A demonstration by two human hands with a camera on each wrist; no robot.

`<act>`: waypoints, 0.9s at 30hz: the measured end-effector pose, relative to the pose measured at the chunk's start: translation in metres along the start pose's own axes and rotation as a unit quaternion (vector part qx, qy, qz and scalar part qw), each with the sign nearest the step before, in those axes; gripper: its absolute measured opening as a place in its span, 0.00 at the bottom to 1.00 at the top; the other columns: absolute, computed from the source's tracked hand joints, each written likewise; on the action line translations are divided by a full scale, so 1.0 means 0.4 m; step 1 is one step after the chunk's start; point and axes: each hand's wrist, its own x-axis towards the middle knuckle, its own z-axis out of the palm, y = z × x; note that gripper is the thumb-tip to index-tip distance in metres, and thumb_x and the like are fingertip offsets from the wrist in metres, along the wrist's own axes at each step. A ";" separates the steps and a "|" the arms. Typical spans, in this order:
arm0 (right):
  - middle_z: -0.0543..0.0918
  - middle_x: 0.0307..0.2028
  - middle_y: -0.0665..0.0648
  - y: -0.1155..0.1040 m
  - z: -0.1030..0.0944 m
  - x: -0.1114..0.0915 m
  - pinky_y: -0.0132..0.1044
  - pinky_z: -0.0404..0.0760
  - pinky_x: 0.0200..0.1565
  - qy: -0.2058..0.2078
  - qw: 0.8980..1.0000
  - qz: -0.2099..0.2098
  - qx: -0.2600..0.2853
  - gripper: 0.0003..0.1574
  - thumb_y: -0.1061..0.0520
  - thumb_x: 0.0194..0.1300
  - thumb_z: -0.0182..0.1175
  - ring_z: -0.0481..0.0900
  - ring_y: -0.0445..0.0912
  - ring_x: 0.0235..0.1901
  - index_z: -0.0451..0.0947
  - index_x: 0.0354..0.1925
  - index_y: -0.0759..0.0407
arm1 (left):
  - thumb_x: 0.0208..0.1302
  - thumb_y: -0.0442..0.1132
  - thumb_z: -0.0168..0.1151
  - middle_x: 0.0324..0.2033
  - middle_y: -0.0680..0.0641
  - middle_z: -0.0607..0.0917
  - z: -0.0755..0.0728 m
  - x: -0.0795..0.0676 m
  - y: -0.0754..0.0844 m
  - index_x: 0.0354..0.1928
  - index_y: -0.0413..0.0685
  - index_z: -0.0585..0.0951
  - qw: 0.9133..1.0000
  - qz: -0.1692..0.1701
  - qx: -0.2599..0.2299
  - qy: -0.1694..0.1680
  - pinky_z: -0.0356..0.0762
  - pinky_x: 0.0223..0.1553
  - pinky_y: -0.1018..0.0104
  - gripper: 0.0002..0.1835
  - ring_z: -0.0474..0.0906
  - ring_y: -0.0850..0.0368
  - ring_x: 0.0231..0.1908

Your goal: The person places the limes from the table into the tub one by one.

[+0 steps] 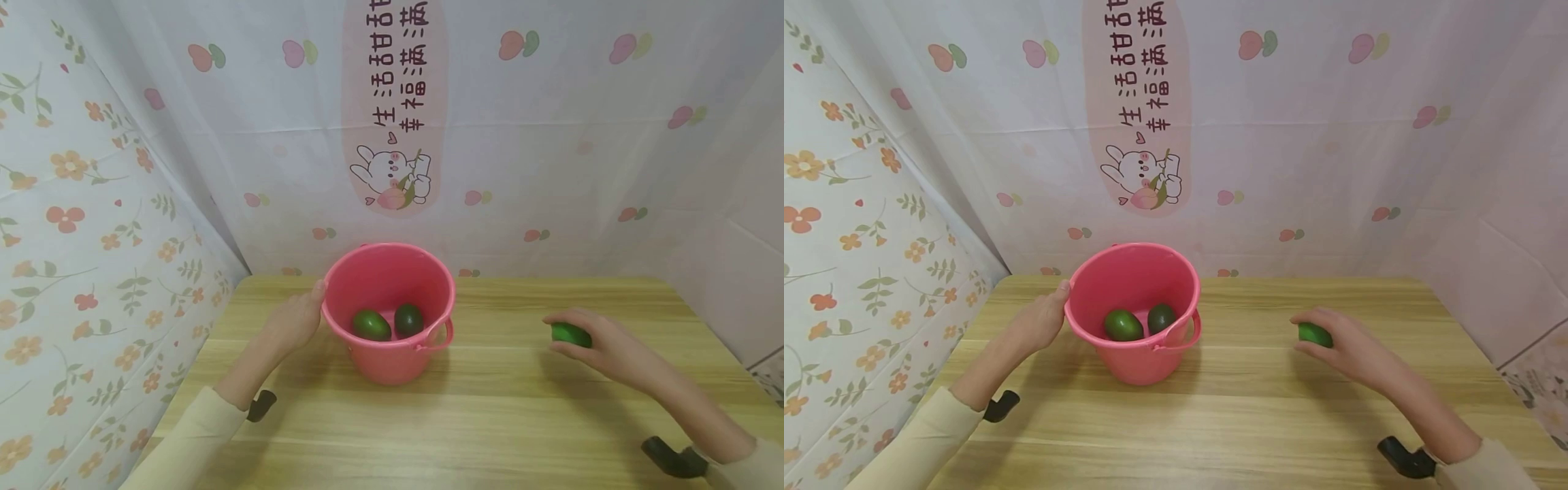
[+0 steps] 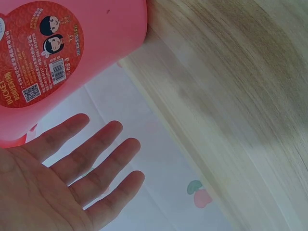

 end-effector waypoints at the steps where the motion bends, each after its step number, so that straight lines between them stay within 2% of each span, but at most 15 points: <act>1: 0.84 0.49 0.59 -0.002 0.001 0.004 0.33 0.77 0.28 0.000 1.000 -0.001 0.004 0.27 0.61 0.60 0.74 0.78 0.39 0.37 0.80 0.57 0.59 | 0.79 0.62 0.11 0.56 0.35 0.82 0.000 0.000 0.000 0.62 0.40 0.79 1.000 -0.001 0.000 -0.001 0.71 0.58 0.37 0.47 0.77 0.36 0.58; 5: 0.83 0.51 0.61 -0.010 0.003 0.022 0.33 0.77 0.27 0.004 1.000 -0.013 0.018 0.28 0.63 0.60 0.74 0.78 0.41 0.37 0.80 0.58 0.59 | 0.79 0.62 0.11 0.56 0.35 0.82 0.000 -0.001 0.000 0.62 0.40 0.80 1.000 0.000 -0.001 -0.003 0.71 0.57 0.37 0.47 0.77 0.36 0.58; 12: 0.84 0.52 0.61 -0.019 0.000 0.052 0.34 0.78 0.28 0.018 1.000 -0.025 0.003 0.29 0.62 0.59 0.75 0.81 0.46 0.38 0.80 0.58 0.59 | 0.79 0.61 0.11 0.55 0.34 0.82 0.000 0.002 0.000 0.60 0.39 0.80 1.000 0.003 0.007 -0.002 0.72 0.57 0.37 0.47 0.78 0.35 0.57; 22: 0.83 0.53 0.59 -0.046 -0.010 0.077 0.34 0.79 0.29 0.019 1.000 -0.023 -0.003 0.27 0.60 0.60 0.75 0.81 0.47 0.39 0.81 0.58 0.56 | 0.78 0.62 0.10 0.54 0.34 0.82 -0.003 0.001 0.005 0.60 0.39 0.80 1.000 -0.004 0.008 -0.007 0.72 0.58 0.38 0.48 0.78 0.35 0.57; 27: 0.84 0.51 0.60 -0.054 -0.009 0.086 0.34 0.78 0.28 0.021 0.999 -0.024 0.003 0.26 0.61 0.60 0.74 0.80 0.45 0.37 0.81 0.56 0.58 | 0.78 0.63 0.10 0.54 0.34 0.83 -0.003 0.002 0.003 0.59 0.39 0.80 1.000 -0.009 0.009 -0.010 0.71 0.58 0.37 0.49 0.78 0.35 0.57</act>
